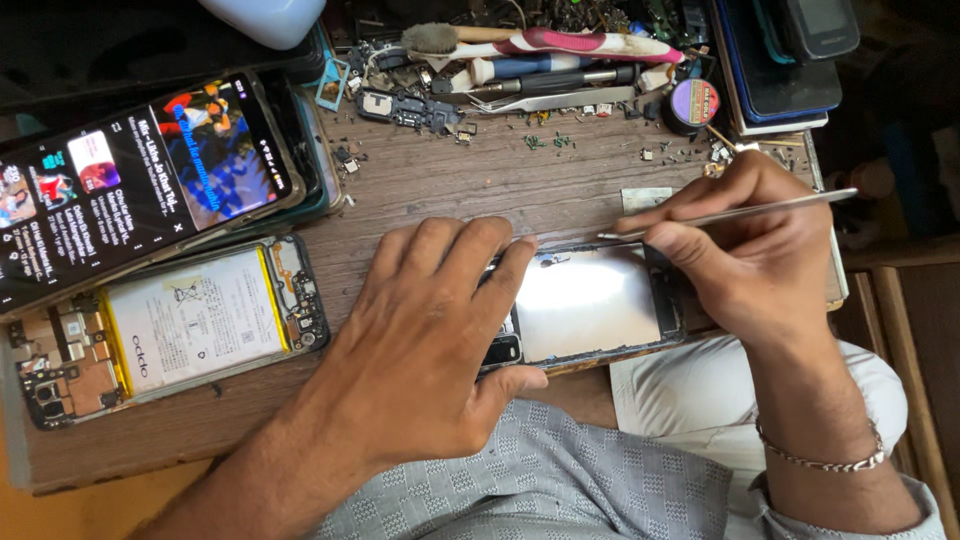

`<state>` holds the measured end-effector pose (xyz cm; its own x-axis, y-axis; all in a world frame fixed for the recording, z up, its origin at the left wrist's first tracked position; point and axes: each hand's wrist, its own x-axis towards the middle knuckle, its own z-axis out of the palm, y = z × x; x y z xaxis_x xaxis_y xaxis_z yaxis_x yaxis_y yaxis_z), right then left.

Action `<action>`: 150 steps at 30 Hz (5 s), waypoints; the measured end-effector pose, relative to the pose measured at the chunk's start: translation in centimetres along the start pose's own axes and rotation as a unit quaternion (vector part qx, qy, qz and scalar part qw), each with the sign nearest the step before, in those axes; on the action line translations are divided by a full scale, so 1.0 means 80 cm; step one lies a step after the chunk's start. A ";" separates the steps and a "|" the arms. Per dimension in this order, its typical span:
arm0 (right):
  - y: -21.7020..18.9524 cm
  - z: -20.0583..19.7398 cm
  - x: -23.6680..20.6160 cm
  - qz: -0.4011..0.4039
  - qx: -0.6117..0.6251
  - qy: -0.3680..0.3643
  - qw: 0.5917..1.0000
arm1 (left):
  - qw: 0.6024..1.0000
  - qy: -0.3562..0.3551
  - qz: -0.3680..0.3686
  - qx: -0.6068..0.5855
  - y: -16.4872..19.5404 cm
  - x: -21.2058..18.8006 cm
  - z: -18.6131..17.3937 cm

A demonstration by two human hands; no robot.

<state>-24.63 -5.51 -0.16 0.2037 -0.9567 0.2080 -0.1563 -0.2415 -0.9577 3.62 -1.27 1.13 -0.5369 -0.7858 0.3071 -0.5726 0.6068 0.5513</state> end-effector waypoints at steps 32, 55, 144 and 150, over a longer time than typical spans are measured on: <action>0.003 -0.001 0.003 -0.026 -0.037 -0.067 0.997 | 1.000 -0.007 0.003 0.011 0.005 0.003 -0.001; 0.005 -0.012 0.004 0.016 -0.004 -0.023 1.000 | 1.000 -0.010 -0.001 0.015 0.003 0.003 0.002; -0.065 0.038 -0.064 0.039 0.250 0.094 0.963 | 0.977 0.129 0.168 0.037 0.074 0.048 -0.047; -0.065 0.012 -0.064 0.051 0.290 0.113 0.949 | 0.979 0.103 0.160 0.074 0.104 0.087 -0.038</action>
<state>-23.92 0.79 3.60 -0.0073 -0.9966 0.0821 0.4075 -0.0779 -0.9099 -3.03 -2.06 10.22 -0.5760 -0.5517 0.6033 -0.4872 0.8242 0.2886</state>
